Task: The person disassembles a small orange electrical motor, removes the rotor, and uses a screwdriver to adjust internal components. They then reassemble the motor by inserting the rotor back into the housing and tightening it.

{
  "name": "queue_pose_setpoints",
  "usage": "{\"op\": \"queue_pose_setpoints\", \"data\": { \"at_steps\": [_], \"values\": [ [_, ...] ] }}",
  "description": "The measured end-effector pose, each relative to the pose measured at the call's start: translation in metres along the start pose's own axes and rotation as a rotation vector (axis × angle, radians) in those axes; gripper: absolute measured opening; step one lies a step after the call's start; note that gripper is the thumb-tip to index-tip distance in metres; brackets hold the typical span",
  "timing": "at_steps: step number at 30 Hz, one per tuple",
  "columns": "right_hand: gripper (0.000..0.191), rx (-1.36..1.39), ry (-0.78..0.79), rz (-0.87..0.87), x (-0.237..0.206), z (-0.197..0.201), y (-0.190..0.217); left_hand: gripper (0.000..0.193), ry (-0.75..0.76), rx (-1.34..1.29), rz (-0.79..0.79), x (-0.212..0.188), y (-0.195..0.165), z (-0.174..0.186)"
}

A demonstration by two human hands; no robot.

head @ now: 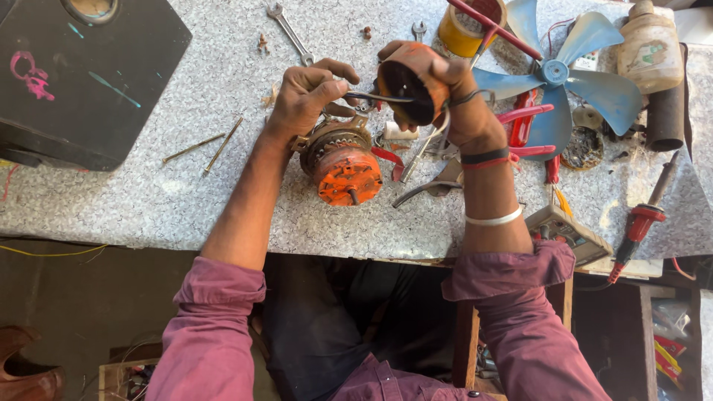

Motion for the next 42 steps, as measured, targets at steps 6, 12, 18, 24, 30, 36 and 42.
{"op": "queue_pose_setpoints", "data": {
  "at_steps": [6, 12, 18, 24, 30, 36, 42],
  "values": [
    [0.083, 0.275, 0.048, 0.015, 0.004, 0.002, -0.005, 0.023, 0.009, -0.015, 0.011, -0.001, -0.001, -0.005],
    [0.076, 0.37, -0.101, 0.084, 0.009, 0.035, -0.014, 0.024, 0.001, -0.004, 0.001, -0.004, -0.005, -0.004],
    [0.074, 0.415, -0.216, 0.012, 0.012, 0.049, -0.032, 0.024, 0.037, -0.015, -0.029, -0.002, -0.004, -0.004],
    [0.066, 0.368, -0.238, -0.046, 0.014, 0.036, -0.032, 0.023, -0.089, 0.139, -0.01, 0.001, 0.0, 0.013],
    [0.067, 0.296, -0.254, -0.047, 0.025, 0.017, -0.044, 0.031, -0.059, 0.363, -0.134, -0.008, -0.017, 0.006],
    [0.087, 0.427, -0.231, -0.123, 0.029, 0.025, -0.073, 0.037, -0.094, 0.502, -0.098, -0.006, -0.013, 0.011],
    [0.091, 0.453, -0.179, -0.073, 0.027, 0.037, -0.08, 0.035, -0.124, 0.64, -0.043, -0.002, 0.001, 0.022]
  ]
}}
Point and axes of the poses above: each hand's wrist, its own x-axis towards the middle knuckle, its own z-axis out of the back of the hand, y = z × x, the point moved 10 cm from there along x, towards the middle knuckle, and after that the axes turned 10 degrees about -x, right-handed, at the moved point
